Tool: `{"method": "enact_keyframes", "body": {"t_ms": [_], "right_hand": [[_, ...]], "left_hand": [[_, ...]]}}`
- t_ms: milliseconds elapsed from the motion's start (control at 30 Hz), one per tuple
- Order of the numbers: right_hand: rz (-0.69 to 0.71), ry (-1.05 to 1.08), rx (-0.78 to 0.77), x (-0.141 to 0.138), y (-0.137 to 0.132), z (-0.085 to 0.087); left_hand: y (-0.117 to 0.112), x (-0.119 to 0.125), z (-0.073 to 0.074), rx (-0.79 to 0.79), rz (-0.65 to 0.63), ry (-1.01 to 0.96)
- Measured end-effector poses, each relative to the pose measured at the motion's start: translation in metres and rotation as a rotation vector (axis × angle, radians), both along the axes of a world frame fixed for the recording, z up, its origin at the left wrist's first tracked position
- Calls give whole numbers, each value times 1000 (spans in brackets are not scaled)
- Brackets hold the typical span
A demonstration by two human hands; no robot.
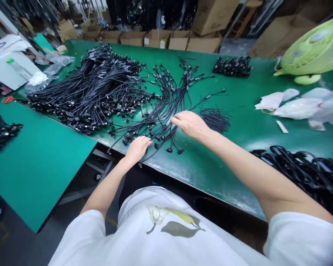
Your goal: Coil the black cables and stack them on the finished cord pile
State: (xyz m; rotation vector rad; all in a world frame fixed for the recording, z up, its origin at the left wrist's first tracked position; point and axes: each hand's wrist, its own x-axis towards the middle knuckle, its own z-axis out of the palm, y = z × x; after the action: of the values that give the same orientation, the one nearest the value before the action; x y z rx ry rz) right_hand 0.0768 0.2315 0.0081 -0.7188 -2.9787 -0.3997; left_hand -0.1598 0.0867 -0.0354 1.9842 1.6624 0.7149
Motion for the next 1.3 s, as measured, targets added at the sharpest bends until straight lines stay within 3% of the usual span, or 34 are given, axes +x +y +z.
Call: {"method": "enact_keyframes", "body": {"t_ms": [100, 267, 333, 433, 500, 533, 600, 700, 800, 867, 933, 1033, 1167, 1233, 1300], "right_hand": [[-39, -46, 33, 10, 45, 29], [-464, 76, 71, 54, 124, 80], [-485, 174, 122, 59, 130, 97], [-479, 253, 154, 44, 104, 111], [-568, 136, 89, 26, 67, 110], [-622, 8, 12, 18, 44, 106], [-572, -140, -146, 2, -6, 95], [-280, -195, -452, -15, -74, 81], [-204, -60, -517, -20, -101, 84], [-238, -7, -555, -9, -93, 89], [-203, 16, -660, 14, -76, 89], [-159, 112, -764, 57, -50, 75], [-270, 363, -662, 87, -43, 43], [-287, 449, -538, 85, -53, 32], [-275, 431, -403, 80, -66, 26]], "left_hand": [[10, -14, 11, -47, 24, -372], [-2, -47, 25, -151, 152, -896], [-12, -57, 31, -157, 212, -1074], [-21, -64, 42, -131, 300, -1345], [-21, -62, 48, -35, 378, -1326], [-21, -58, 49, 39, 414, -1210], [-19, -42, 50, 225, 425, -827], [-18, -3, 49, 342, 201, -342], [-22, 35, 49, 101, -65, -301], [-25, 43, 51, -168, -219, -423], [-25, 36, 53, -422, -337, -655], [-26, 7, 60, -616, -303, -1181], [-28, -24, 76, -489, -23, -1855], [-27, -27, 83, -380, 48, -2023], [-24, -25, 86, -337, 66, -2033]]}}
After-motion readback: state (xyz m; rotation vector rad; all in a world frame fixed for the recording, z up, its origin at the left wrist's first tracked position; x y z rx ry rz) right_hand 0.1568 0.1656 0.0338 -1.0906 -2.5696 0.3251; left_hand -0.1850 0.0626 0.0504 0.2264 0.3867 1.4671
